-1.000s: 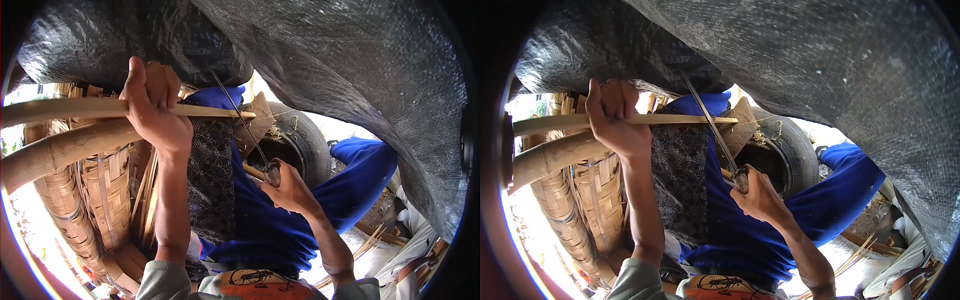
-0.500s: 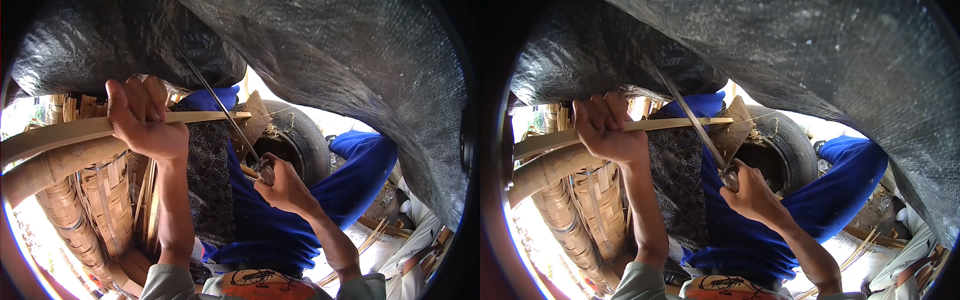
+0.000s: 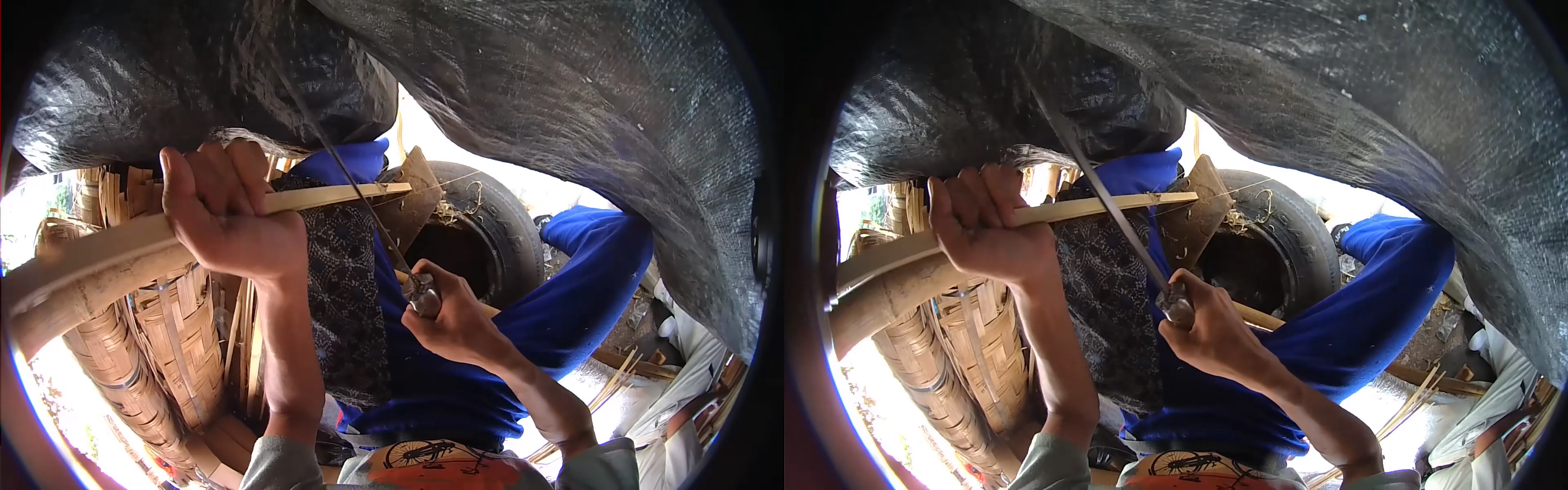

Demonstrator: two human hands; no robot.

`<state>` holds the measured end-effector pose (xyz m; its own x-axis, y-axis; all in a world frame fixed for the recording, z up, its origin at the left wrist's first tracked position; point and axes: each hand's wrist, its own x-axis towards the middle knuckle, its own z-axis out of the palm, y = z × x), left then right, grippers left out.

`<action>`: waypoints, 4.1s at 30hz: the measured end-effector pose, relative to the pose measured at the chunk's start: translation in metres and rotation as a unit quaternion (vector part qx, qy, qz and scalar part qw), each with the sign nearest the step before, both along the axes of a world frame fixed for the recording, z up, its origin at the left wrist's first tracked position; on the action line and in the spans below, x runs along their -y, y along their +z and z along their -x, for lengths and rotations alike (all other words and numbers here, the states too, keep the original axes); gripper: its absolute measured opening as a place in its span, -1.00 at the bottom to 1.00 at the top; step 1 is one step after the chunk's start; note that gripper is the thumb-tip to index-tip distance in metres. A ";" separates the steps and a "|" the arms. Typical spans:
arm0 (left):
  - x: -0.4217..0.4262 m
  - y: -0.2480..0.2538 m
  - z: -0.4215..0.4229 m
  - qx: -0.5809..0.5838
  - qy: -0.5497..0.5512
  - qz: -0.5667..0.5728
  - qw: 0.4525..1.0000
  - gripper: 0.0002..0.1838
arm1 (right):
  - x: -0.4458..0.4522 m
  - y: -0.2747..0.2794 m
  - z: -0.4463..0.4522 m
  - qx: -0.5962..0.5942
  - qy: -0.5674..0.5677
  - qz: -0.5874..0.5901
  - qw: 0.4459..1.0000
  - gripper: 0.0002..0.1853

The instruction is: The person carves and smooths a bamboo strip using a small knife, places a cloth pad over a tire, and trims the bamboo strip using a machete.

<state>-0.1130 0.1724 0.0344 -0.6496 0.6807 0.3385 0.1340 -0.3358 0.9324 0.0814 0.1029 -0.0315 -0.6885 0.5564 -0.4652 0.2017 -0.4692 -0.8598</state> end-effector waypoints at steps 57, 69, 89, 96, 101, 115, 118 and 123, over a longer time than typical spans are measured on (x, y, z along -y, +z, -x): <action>-0.005 0.001 0.010 0.024 0.103 0.025 0.994 -0.52 | 0.007 -0.037 0.006 0.084 -0.028 -0.062 0.994 -0.84; 0.003 0.002 0.015 0.030 0.072 0.040 0.996 -0.53 | 0.015 -0.041 0.006 0.102 -0.037 -0.037 0.993 -0.87; -0.005 0.000 0.029 0.011 0.094 0.020 0.995 -0.53 | 0.025 -0.033 -0.012 0.123 0.027 -0.028 0.992 -0.64; -0.007 0.002 0.023 0.000 0.075 0.012 0.997 -0.53 | 0.012 -0.024 -0.017 0.116 0.075 0.043 0.989 -0.72; -0.011 0.003 0.024 -0.011 0.092 0.026 0.995 -0.54 | 0.027 -0.028 -0.013 0.156 0.026 -0.011 0.987 -0.76; -0.004 0.002 0.028 0.010 0.105 0.033 0.994 -0.53 | 0.010 -0.024 0.007 0.114 -0.011 -0.057 0.992 -0.84; 0.000 0.003 0.024 0.004 0.099 0.031 0.995 -0.52 | -0.006 0.009 0.010 0.083 -0.022 -0.043 0.995 -0.86; -0.005 0.001 0.029 -0.003 0.119 0.041 0.992 -0.52 | 0.025 -0.045 0.017 0.051 -0.037 -0.046 0.997 -0.80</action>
